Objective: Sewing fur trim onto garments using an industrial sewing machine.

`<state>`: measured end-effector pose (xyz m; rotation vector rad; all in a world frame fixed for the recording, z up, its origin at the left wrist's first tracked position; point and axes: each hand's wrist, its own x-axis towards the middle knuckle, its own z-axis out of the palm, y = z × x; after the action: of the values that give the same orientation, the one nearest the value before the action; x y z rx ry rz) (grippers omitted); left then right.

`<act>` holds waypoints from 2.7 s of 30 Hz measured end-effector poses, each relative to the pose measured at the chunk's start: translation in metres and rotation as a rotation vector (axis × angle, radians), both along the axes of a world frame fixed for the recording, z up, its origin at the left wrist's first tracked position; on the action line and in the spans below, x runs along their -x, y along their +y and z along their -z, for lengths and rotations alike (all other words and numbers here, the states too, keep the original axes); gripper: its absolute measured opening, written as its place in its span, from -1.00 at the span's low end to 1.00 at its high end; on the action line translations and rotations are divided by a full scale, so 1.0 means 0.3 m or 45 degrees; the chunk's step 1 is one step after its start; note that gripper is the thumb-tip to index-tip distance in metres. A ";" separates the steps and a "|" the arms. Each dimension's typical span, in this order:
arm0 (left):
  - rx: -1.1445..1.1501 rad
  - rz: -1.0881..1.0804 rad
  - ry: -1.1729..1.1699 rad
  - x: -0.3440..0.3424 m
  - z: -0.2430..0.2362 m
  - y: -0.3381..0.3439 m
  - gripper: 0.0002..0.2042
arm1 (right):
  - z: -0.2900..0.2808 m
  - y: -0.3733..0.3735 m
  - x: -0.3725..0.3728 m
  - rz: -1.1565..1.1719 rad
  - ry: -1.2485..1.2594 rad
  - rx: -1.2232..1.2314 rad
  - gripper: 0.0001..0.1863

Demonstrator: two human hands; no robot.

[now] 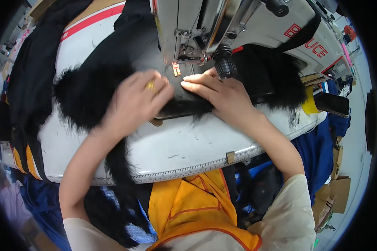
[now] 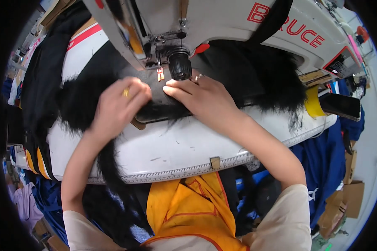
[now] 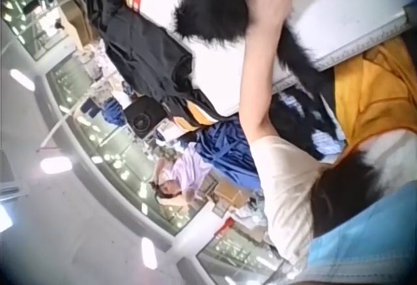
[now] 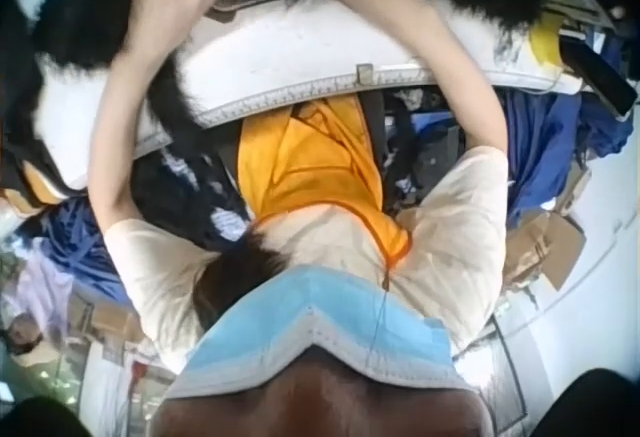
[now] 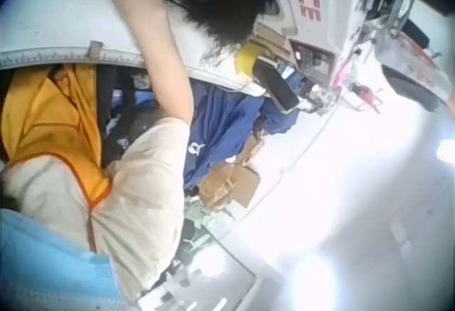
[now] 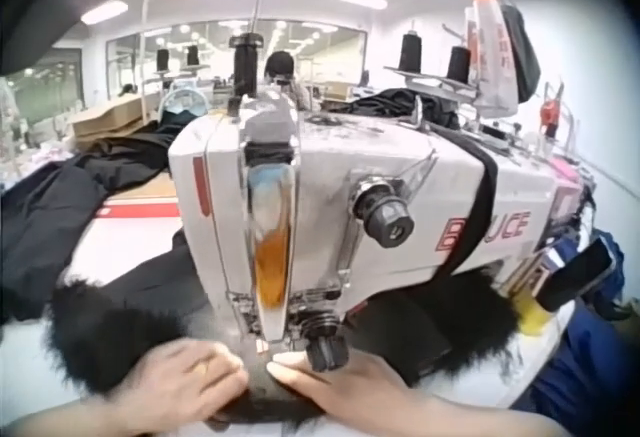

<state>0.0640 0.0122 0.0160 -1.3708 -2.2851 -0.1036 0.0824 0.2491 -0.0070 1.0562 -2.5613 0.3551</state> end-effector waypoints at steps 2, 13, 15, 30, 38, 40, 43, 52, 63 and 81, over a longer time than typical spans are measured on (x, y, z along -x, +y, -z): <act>-0.045 0.054 -0.186 -0.048 0.042 -0.068 -0.73 | 0.002 -0.011 -0.019 -0.006 0.074 -0.010 -0.48; 0.000 0.024 -0.114 -0.032 0.014 -0.017 -0.75 | -0.002 -0.032 -0.033 0.054 0.218 -0.132 -0.62; -0.047 -0.003 -0.196 -0.034 0.006 -0.038 -0.76 | -0.021 -0.034 -0.037 0.091 0.221 -0.198 -0.62; -0.275 0.165 -0.137 0.097 0.079 -0.018 -0.80 | 0.008 0.084 0.103 0.080 0.410 0.032 -0.87; -0.262 0.090 -0.026 0.087 0.079 0.022 -0.79 | 0.020 0.108 0.118 0.138 0.426 0.013 -0.80; -0.221 0.072 0.010 0.082 0.069 0.021 -0.79 | 0.009 0.098 0.114 0.200 0.425 -0.070 -0.83; -0.177 0.035 -0.025 0.069 0.059 0.026 -0.72 | -0.007 0.082 0.106 0.162 0.410 0.022 -0.89; 0.477 -0.684 0.158 -0.184 0.038 0.093 -0.56 | -0.011 0.062 0.094 0.185 0.539 0.021 -0.92; -0.100 -0.155 -0.143 -0.042 0.022 -0.029 -0.68 | -0.024 0.050 -0.015 0.310 0.279 -0.124 -0.72; 0.040 -0.233 -0.120 -0.100 -0.006 0.015 -0.74 | -0.038 -0.032 -0.031 0.054 0.177 -0.313 -0.60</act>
<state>0.0939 0.0167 0.0177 -1.1879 -2.4886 -0.0744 0.0916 0.2396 0.0045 1.0661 -2.5421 -0.0449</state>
